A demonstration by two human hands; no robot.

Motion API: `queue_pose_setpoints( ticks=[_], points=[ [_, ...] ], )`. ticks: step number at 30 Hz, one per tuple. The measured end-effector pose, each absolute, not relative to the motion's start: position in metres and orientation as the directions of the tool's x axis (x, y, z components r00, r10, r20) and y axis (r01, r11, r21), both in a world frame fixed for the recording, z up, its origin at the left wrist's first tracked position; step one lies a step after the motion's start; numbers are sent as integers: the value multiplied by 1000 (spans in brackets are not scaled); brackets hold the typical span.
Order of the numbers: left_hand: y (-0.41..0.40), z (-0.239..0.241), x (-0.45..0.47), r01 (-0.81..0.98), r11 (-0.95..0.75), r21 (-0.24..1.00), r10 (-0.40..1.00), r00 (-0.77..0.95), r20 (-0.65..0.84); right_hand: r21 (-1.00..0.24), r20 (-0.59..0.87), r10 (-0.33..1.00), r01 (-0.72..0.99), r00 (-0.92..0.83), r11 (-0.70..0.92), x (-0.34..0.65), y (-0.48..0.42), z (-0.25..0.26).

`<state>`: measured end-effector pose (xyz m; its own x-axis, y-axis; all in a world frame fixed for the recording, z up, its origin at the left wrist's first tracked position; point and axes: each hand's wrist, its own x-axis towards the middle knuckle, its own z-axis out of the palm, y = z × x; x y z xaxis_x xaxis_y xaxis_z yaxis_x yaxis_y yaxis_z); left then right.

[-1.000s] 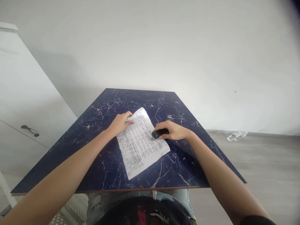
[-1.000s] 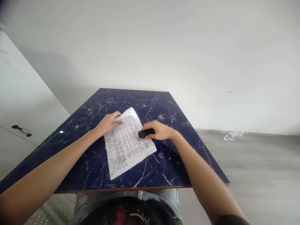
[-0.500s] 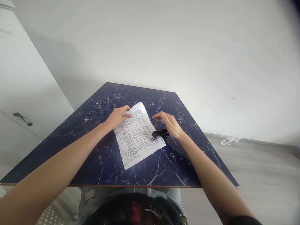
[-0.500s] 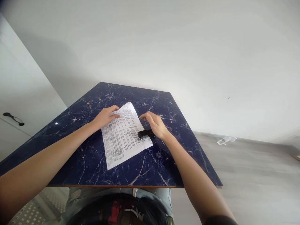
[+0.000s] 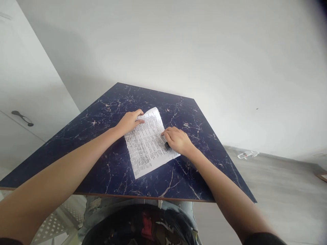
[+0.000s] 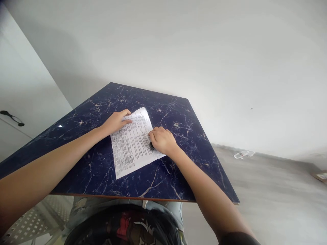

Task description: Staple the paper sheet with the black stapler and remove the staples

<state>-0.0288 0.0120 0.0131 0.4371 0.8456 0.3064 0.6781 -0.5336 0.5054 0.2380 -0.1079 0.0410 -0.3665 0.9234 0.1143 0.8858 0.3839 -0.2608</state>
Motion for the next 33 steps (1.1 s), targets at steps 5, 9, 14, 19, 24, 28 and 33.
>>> queue_pose_setpoints(
  ticks=[5, 9, 14, 19, 24, 28, 33],
  points=[
    [13, 13, -27, 691, -551, 468, 835, 445, 325, 70, 194, 897, 918, -397, 391, 220, -115, 29],
    [17, 9, -30, 698, -555, 452, 831, 454, 321, -35, 174, 894, 905, -413, 425, 224, -112, 35],
    [25, 1, -35, 734, -536, 418, 844, 456, 281, -562, 87, 746, 586, -660, 584, 270, -101, 58],
    [31, -2, -36, 757, -540, 367, 841, 477, 255, -466, -52, 697, 635, -715, 616, 307, -96, 67],
    [30, -2, -36, 765, -550, 335, 835, 493, 245, -356, 62, 920, 852, -387, 383, 330, -95, 76],
    [25, -3, -31, 764, -569, 305, 822, 526, 216, -628, 122, 936, 705, -330, 330, 304, -100, 74],
    [17, 0, -25, 772, -576, 268, 817, 549, 175, -592, 148, 844, 637, -516, 494, 232, -114, 54]
  ],
)
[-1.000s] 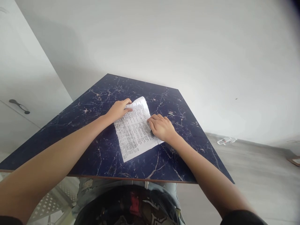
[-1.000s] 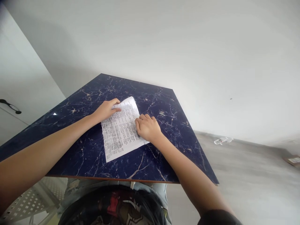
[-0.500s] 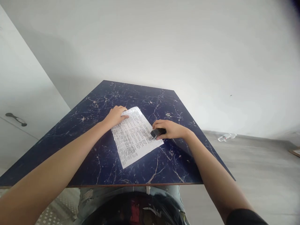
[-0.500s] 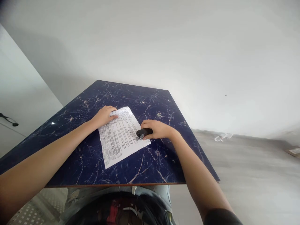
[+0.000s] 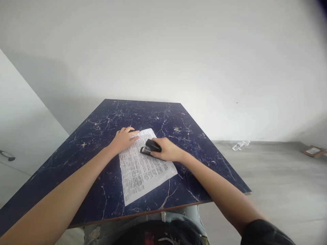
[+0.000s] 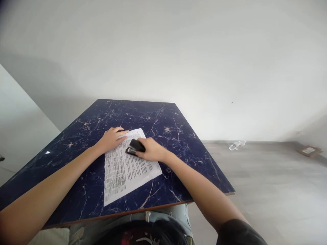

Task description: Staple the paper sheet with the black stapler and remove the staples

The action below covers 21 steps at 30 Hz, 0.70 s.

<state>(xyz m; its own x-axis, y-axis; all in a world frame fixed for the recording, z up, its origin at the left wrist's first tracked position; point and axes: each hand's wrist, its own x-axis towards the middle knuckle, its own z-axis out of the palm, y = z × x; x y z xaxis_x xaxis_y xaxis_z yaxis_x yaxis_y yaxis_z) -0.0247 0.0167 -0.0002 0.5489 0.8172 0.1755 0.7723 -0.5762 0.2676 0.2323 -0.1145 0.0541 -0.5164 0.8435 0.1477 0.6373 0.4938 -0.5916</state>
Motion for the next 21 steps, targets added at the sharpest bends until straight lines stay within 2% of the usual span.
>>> queue_pose_setpoints(
  ticks=[4, 8, 11, 16, 18, 21],
  points=[
    [15, 2, -27, 771, -545, 329, 838, 497, 225, -598, 137, 854, 645, -502, 475, 213, -126, 43],
    [16, -2, -28, 773, -556, 306, 830, 493, 260, -559, 83, 917, 743, -390, 367, 232, -154, 42],
    [15, -5, -27, 772, -566, 290, 820, 492, 292, -566, 35, 970, 795, -241, 218, 259, -190, 43],
    [13, -6, -24, 774, -541, 329, 840, 482, 250, -584, -65, 996, 807, 58, -85, 309, -236, 41],
    [14, -6, -24, 782, -532, 326, 846, 472, 249, -590, -90, 993, 800, 71, -111, 327, -235, 41],
    [15, -8, -25, 781, -540, 314, 840, 474, 266, -683, -73, 997, 730, -24, -32, 349, -213, 42]
  ],
)
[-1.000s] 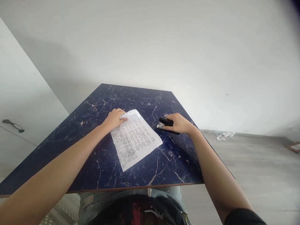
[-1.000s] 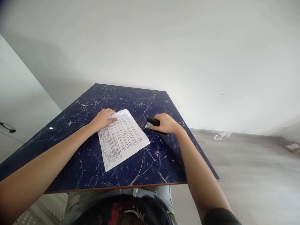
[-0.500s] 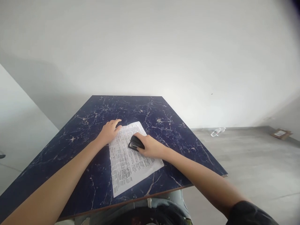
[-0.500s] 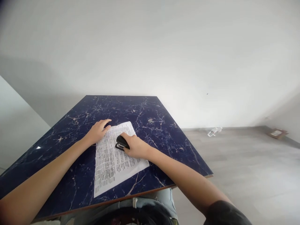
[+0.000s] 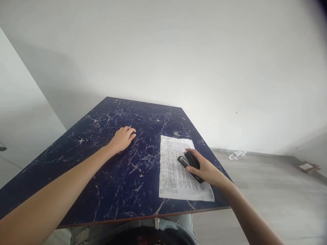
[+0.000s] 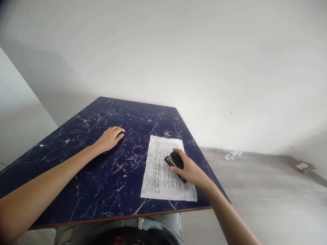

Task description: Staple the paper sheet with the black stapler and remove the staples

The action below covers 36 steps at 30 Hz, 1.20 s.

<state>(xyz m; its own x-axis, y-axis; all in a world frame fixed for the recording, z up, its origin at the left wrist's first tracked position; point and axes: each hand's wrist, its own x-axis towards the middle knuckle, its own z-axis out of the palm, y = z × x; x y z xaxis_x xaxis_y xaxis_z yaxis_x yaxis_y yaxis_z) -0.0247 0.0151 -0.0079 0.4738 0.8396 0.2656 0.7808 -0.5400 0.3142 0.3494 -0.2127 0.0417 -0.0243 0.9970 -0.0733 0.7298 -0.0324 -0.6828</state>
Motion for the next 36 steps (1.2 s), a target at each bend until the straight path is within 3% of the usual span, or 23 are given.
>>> queue_pose_setpoints(
  ticks=[3, 4, 6, 9, 13, 20, 26, 31, 36],
  points=[
    [18, -10, -27, 771, -551, 321, 833, 481, 274, -724, 113, 993, 687, 35, 58, 366, -170, 41],
    [18, -10, -28, 767, -551, 328, 833, 481, 275, -685, 176, 982, 725, 67, 73, 369, -153, 39],
    [19, -10, -29, 760, -548, 350, 835, 472, 283, -535, 223, 974, 831, -33, 151, 369, -119, 30],
    [19, -10, -29, 738, -540, 404, 840, 442, 314, -333, 67, 963, 904, -261, 268, 357, -76, 11],
    [20, -7, -28, 690, -532, 490, 837, 341, 428, -171, -61, 956, 946, -288, 274, 319, -43, -11],
    [25, 25, -54, 688, -494, 532, 713, -30, 700, -254, -6, 899, 870, -438, 423, 195, 14, -16],
    [25, 42, -84, 685, -430, 587, 593, -276, 756, -338, 29, 806, 753, -591, 564, 78, 59, -11],
    [27, 36, -85, 687, -411, 599, 622, -269, 736, -347, 94, 762, 696, -641, 628, 38, 71, -9],
    [18, 36, -74, 692, -482, 537, 623, -160, 766, -305, 113, 730, 676, -674, 671, 72, 55, -11]
  ],
)
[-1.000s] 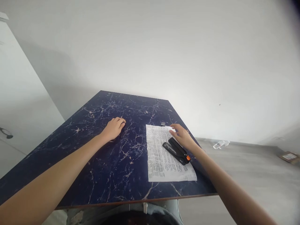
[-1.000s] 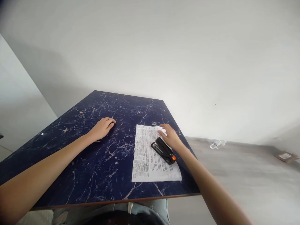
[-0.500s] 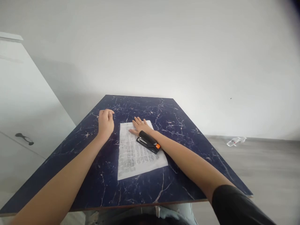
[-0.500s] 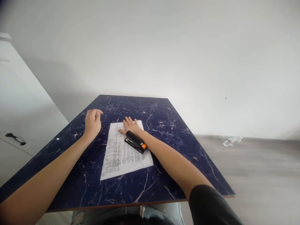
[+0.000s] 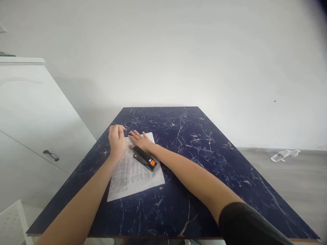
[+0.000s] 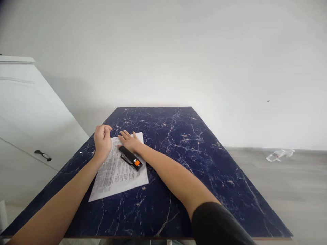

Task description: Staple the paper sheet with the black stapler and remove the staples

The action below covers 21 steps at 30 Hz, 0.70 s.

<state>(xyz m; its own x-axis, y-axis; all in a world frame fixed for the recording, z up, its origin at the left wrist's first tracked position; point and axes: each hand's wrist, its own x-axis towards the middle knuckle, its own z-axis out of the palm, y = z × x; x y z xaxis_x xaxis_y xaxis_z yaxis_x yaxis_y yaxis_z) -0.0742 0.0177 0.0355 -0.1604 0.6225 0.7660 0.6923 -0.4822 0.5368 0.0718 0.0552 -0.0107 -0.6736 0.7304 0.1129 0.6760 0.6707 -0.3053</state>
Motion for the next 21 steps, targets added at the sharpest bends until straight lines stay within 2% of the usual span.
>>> queue_pose_setpoints(
  ticks=[4, 8, 10, 12, 15, 17, 21],
  points=[
    [5, 36, -56, 641, -593, 488, 680, 73, 730, -275, 109, 762, 717, -639, 641, 134, 33, -17],
    [-6, 32, -37, 593, -638, 491, 756, 363, 545, -312, 123, 807, 750, -577, 584, 180, 27, -18],
    [-10, 28, -29, 583, -630, 514, 775, 428, 465, -374, 159, 814, 729, -559, 574, 191, 25, -11],
    [-14, 24, -23, 583, -621, 523, 784, 463, 414, -469, 256, 835, 693, -487, 548, 198, 17, 2],
    [-19, 20, -17, 585, -605, 540, 794, 499, 348, -598, 383, 897, 680, -221, 423, 215, -19, 24],
    [-21, 17, -14, 584, -589, 559, 799, 523, 296, -642, 336, 929, 684, -156, 347, 229, -55, 34],
    [-20, 12, -10, 571, -580, 581, 795, 553, 250, -676, 133, 921, 646, -367, 355, 249, -116, 31]
  ],
)
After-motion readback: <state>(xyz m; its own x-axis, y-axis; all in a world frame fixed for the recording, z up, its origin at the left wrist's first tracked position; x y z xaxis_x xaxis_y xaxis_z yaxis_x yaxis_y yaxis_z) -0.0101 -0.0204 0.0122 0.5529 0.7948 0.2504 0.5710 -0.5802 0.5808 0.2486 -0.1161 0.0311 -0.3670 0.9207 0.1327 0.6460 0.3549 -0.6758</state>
